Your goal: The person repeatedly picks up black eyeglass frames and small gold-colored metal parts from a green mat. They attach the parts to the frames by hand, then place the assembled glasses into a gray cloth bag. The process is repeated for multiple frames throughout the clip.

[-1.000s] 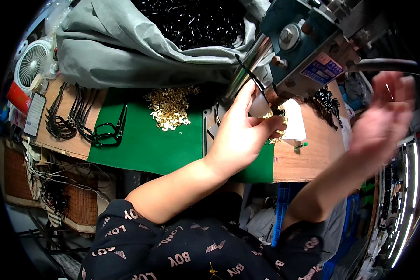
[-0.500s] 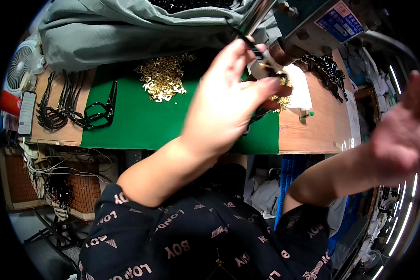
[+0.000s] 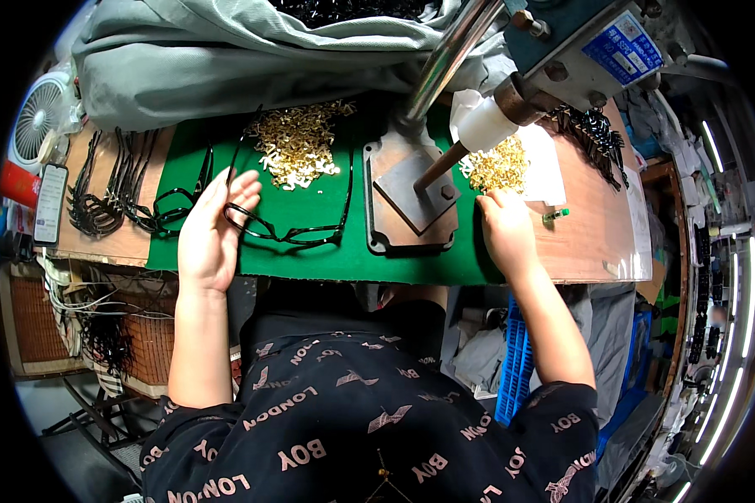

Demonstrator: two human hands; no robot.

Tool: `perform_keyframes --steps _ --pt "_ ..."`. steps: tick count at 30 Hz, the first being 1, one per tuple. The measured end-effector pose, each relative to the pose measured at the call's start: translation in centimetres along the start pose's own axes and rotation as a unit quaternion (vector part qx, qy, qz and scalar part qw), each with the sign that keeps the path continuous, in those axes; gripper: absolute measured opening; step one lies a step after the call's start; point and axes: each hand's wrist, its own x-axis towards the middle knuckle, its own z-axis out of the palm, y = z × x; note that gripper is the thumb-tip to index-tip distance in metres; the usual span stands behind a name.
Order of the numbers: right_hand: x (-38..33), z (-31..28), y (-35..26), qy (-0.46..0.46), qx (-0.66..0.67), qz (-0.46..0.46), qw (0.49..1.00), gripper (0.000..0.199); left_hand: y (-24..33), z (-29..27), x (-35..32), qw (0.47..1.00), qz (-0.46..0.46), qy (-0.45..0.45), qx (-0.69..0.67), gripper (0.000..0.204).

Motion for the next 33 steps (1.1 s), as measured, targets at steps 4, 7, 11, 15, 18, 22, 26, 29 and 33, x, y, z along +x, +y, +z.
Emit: perform_keyframes --steps 4,7,11,15,18,22,26,29,33 --pt "1.2 -0.9 0.1 -0.024 -0.007 -0.001 1.000 0.016 0.1 3.8 -2.3 0.750 0.359 0.023 0.554 0.053" --pt "1.0 -2.2 -1.9 -0.016 0.114 0.068 0.991 0.009 -0.7 6.6 -2.8 0.624 0.392 -0.131 0.663 0.059" --pt "0.4 -3.8 -5.7 -0.048 0.233 0.188 0.953 0.009 -4.2 6.6 -2.2 0.626 0.271 -0.176 0.709 0.040" --pt "-0.7 -3.6 -8.2 -0.062 0.394 0.249 0.882 0.010 -4.5 5.3 -3.6 0.658 0.283 -0.181 0.674 0.030" --pt "-0.1 -3.1 -10.1 -0.076 0.471 0.217 0.851 0.010 -4.1 4.9 -4.0 0.657 0.314 -0.203 0.654 0.028" --pt "1.4 -2.7 -12.0 -0.137 0.522 0.183 0.822 0.012 -2.5 6.5 -5.4 0.750 0.299 -0.272 0.523 0.031" --pt "2.7 -3.3 -12.8 -0.170 0.618 0.219 0.736 0.009 -2.8 6.7 -5.9 0.733 0.395 -0.267 0.485 0.037" --pt "3.1 -3.7 -13.0 -0.129 0.639 0.241 0.719 0.008 -2.9 6.7 -6.3 0.741 0.388 -0.249 0.488 0.036" --pt "3.0 -4.2 -13.5 -0.037 0.606 0.203 0.768 0.010 -3.0 6.9 -6.7 0.811 0.315 -0.242 0.430 0.033"
